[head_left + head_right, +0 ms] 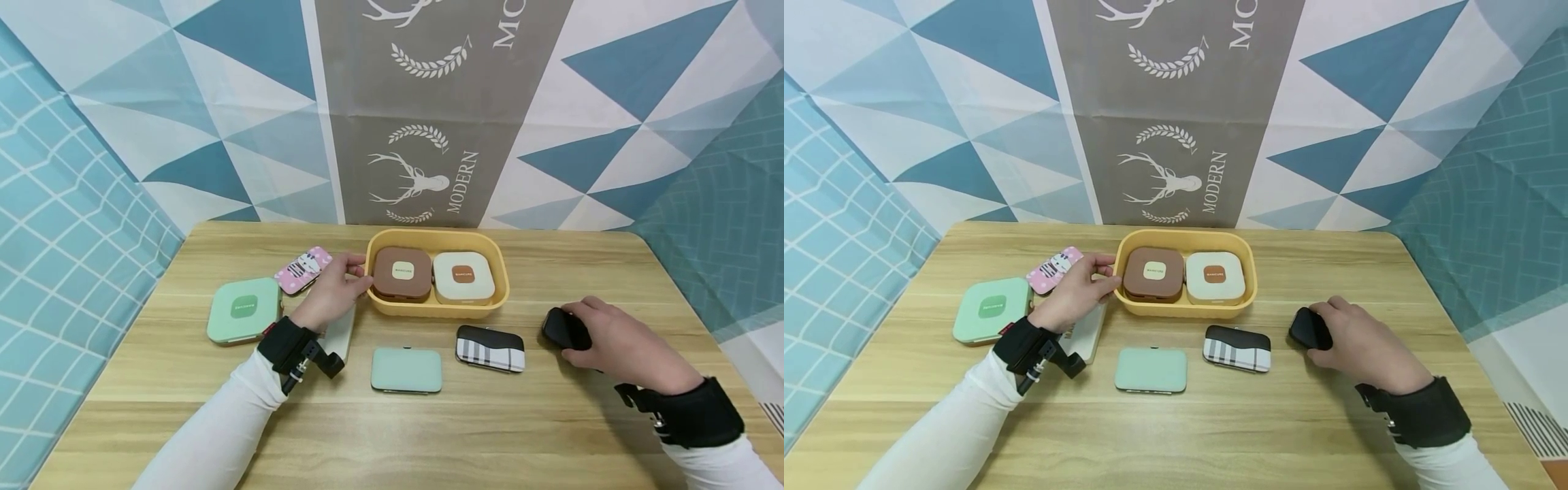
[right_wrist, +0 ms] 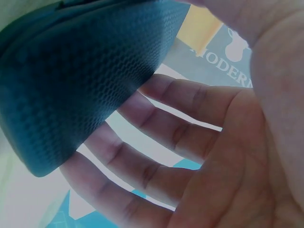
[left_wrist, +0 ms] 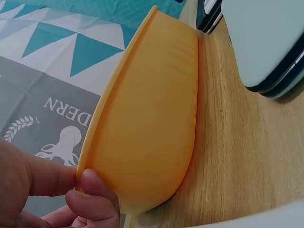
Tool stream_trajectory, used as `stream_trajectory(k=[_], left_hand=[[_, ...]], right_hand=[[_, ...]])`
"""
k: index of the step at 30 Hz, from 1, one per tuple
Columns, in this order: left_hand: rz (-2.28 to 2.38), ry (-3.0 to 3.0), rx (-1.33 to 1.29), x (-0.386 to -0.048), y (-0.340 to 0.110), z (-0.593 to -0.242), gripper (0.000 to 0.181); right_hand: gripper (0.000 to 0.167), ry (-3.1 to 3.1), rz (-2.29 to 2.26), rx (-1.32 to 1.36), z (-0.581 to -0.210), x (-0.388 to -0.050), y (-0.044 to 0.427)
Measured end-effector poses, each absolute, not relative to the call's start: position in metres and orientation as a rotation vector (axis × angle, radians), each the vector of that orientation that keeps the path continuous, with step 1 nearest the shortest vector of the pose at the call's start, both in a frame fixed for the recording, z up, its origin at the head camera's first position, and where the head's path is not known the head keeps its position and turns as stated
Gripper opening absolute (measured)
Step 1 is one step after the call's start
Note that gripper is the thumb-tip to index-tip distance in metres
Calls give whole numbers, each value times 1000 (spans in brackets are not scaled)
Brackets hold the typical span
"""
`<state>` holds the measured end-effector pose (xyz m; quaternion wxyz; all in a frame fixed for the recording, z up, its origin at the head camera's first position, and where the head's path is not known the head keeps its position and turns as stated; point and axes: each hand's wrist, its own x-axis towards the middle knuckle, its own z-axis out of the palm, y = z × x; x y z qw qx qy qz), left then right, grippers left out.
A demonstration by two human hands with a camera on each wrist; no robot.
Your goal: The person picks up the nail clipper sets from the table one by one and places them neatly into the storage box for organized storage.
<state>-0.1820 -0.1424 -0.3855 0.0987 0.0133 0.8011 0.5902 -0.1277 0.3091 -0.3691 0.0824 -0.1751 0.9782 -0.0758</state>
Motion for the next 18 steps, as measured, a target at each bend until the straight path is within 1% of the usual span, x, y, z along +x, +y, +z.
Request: stream_trajectory(k=[6,13,18], left_hand=[[1763,2355,27,-181,-142,-384,45],[1801,2324,23,-181,-142,-385,45],[1813,2311,23,-182,-141,-386,45]], right_hand=[[74,2951,-261,-569,-363,-130,308],[68,3032,-293,-695,-353,-134,302],[68,3042,-287,-724,-345,-136,295]])
